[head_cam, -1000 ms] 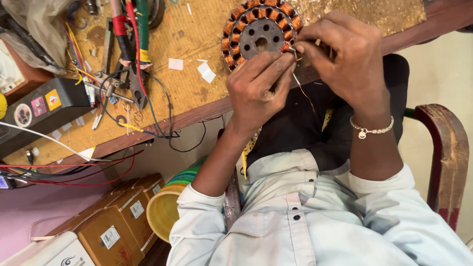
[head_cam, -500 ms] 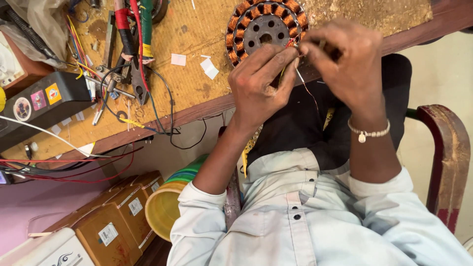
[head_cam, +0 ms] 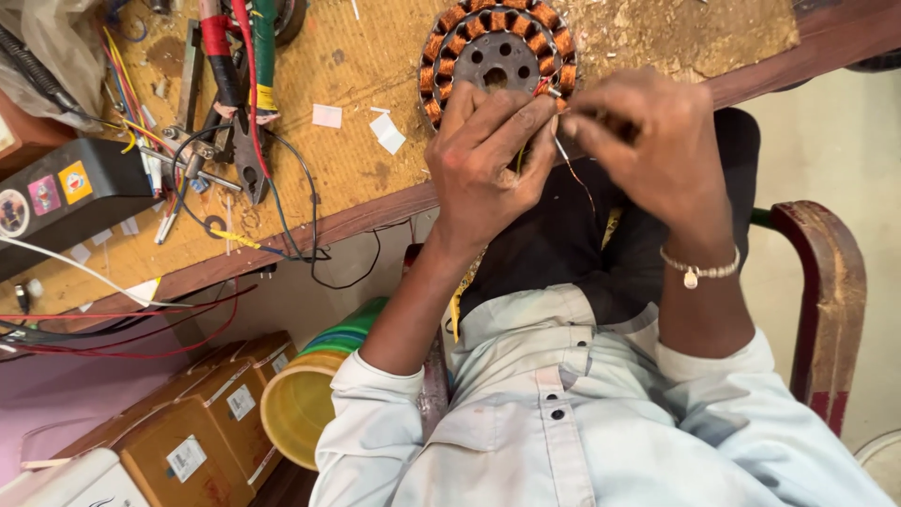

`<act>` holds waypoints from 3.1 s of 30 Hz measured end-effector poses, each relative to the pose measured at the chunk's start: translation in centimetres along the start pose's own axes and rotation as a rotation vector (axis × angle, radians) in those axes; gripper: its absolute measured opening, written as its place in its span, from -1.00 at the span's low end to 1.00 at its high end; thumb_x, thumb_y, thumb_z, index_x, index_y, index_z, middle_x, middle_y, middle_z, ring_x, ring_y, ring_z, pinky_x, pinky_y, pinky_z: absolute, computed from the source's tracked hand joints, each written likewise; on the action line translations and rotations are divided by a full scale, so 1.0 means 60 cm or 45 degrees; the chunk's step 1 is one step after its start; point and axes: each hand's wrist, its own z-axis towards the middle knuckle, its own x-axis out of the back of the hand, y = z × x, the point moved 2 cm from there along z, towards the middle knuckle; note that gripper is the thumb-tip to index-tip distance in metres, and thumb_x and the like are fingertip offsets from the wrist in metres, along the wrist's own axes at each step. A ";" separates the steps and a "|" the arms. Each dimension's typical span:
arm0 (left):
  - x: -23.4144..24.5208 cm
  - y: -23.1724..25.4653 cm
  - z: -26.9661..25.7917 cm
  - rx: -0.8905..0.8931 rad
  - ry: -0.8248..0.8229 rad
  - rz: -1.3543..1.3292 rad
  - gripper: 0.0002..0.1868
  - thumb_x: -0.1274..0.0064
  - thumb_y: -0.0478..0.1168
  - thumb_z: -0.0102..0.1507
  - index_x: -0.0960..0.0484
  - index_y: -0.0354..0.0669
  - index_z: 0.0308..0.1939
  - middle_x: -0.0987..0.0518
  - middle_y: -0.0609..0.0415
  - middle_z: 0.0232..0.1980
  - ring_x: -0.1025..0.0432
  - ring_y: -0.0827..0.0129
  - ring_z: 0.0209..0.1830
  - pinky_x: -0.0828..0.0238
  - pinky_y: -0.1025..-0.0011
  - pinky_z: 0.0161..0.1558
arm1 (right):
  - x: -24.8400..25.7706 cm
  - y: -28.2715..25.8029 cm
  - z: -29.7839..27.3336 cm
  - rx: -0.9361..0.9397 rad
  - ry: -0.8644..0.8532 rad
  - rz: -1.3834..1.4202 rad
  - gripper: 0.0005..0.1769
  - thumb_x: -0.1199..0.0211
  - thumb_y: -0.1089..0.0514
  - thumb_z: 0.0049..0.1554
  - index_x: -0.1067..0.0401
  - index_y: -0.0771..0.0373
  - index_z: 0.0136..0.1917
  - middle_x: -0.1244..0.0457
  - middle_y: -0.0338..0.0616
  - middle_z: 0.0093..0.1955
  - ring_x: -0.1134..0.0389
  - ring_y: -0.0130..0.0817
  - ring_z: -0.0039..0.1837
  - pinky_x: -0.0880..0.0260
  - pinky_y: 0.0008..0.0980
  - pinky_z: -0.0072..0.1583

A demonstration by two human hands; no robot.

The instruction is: The person is working on a circular stator with copper windings, stripping and twisting wires, applying white tape, and using a soldering iron to make connections. The task involves precise hand manipulation of wires and tools on a cluttered workbench.

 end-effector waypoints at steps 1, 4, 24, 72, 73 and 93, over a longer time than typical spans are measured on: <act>0.000 0.000 0.000 -0.010 0.003 0.002 -0.77 -0.34 -0.34 0.18 -0.73 -0.10 -0.09 -0.63 0.25 -0.16 -0.31 0.40 -0.26 -0.33 0.48 -0.33 | 0.004 -0.004 -0.006 0.008 -0.044 0.001 -0.82 -0.50 0.15 0.34 -0.59 0.29 -0.03 -0.40 -0.08 -0.16 -0.41 -0.40 -0.19 -0.36 -0.45 -0.19; -0.002 0.000 0.000 -0.035 0.001 0.019 -0.77 -0.36 -0.35 0.17 -0.73 -0.12 -0.10 -0.63 0.25 -0.17 -0.30 0.39 -0.25 -0.34 0.44 -0.29 | 0.015 -0.003 -0.009 0.065 0.012 -0.022 -0.91 -0.47 0.22 0.31 -0.61 0.27 -0.01 -0.42 -0.08 -0.10 -0.43 -0.40 -0.12 -0.40 -0.47 -0.12; -0.004 -0.004 0.000 0.007 -0.038 -0.023 -0.83 -0.37 -0.30 0.26 -0.72 -0.10 -0.10 -0.63 0.19 -0.14 -0.52 0.47 -0.19 -0.48 0.46 -0.21 | -0.009 0.024 0.001 -0.159 0.115 0.083 -0.93 -0.50 0.27 0.26 -0.61 0.28 -0.01 -0.43 -0.12 -0.04 -0.45 -0.41 -0.06 -0.41 -0.46 -0.06; 0.004 0.010 0.006 -0.113 0.016 0.128 -0.77 -0.37 -0.31 0.18 -0.66 -0.11 -0.13 -0.59 0.24 -0.12 -0.33 0.38 -0.20 -0.37 0.42 -0.26 | 0.005 0.016 0.017 -0.003 0.022 0.121 -0.85 -0.46 0.24 0.31 -0.55 0.36 -0.01 -0.40 -0.06 -0.05 -0.44 -0.36 -0.10 -0.38 -0.46 -0.09; 0.006 0.013 0.007 -0.111 0.016 0.134 -0.78 -0.37 -0.31 0.18 -0.66 -0.10 -0.14 -0.58 0.25 -0.14 -0.32 0.38 -0.21 -0.36 0.42 -0.27 | 0.003 0.015 0.024 0.017 0.014 0.137 -0.84 -0.47 0.23 0.33 -0.54 0.35 -0.02 -0.40 -0.07 -0.04 -0.46 -0.34 -0.07 -0.40 -0.46 -0.07; -0.004 0.009 0.003 0.026 0.006 0.031 -0.82 -0.31 -0.32 0.18 -0.57 -0.12 -0.36 -0.47 0.17 -0.37 -0.37 0.43 -0.38 -0.28 0.37 -0.34 | -0.015 0.048 -0.018 -0.239 0.417 0.541 -0.42 -0.19 -0.19 0.47 -0.54 0.39 -0.09 -0.34 -0.19 -0.22 -0.35 -0.53 -0.27 -0.30 -0.57 -0.24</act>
